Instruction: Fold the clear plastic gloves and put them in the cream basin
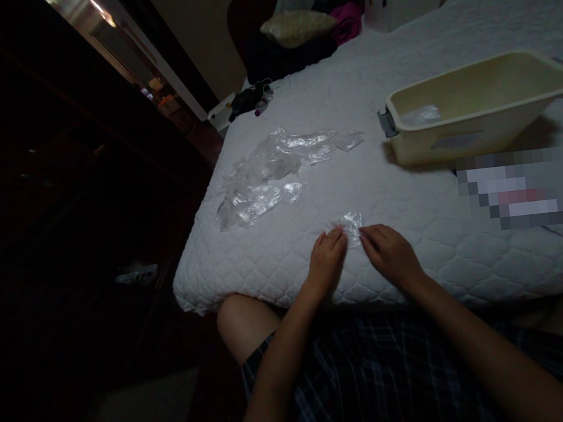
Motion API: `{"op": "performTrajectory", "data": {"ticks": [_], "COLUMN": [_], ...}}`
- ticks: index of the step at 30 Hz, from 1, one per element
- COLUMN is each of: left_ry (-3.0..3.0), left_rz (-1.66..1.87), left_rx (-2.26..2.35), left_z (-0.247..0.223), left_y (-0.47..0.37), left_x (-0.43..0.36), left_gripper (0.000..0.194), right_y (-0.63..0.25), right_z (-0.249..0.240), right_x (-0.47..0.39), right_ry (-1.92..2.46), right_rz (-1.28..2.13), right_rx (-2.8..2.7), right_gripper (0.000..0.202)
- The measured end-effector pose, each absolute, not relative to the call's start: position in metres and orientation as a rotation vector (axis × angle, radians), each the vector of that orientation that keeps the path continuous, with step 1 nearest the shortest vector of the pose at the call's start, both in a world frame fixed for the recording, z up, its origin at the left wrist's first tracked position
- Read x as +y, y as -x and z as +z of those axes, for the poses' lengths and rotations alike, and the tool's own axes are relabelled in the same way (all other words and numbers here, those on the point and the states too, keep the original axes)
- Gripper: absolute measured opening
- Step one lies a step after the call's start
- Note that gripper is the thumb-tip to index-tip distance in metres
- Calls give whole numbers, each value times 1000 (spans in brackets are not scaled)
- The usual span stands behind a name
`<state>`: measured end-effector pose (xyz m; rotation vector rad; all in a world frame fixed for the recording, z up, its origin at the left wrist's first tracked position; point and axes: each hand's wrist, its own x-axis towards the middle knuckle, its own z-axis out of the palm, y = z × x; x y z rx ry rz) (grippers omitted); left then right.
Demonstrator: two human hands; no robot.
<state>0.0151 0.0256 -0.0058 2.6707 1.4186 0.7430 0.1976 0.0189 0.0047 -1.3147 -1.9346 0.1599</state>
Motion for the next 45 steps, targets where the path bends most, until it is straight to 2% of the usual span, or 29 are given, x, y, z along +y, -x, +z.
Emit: {"op": "performTrajectory", "data": {"ticks": [5, 12, 19, 25, 29, 37, 42, 45], "left_ry": [-2627, -2594, -2573, -2492, -2309, -1854, -1579, -1363], "left_rz": [860, 795, 754, 937, 1076, 1073, 1141, 1210], "left_rx": [1327, 1267, 1317, 1288, 1307, 1283, 1242, 1156], "left_z": [-2, 2, 0, -3, 2, 23, 29, 29], "left_y": [-12, -8, -11, -11, -10, -3, -1, -1], "left_x": [22, 22, 24, 25, 23, 23, 24, 26], "left_gripper": [25, 47, 35, 29, 23, 21, 15, 26], "right_y": [-198, -199, -200, -199, -202, -202, -190, -185], "right_z": [3, -3, -6, -5, -4, 28, 46, 53], "right_x": [20, 23, 23, 19, 17, 20, 17, 16], "right_ry": [1315, 1319, 1269, 1196, 1160, 1147, 1226, 1281], "right_rz": [163, 115, 58, -1, 16, 401, 768, 918], "right_rx": [-1956, -1921, -1912, -1821, -1780, -1839, -1774, -1573], "right_gripper": [28, 27, 26, 43, 44, 48, 32, 38]}}
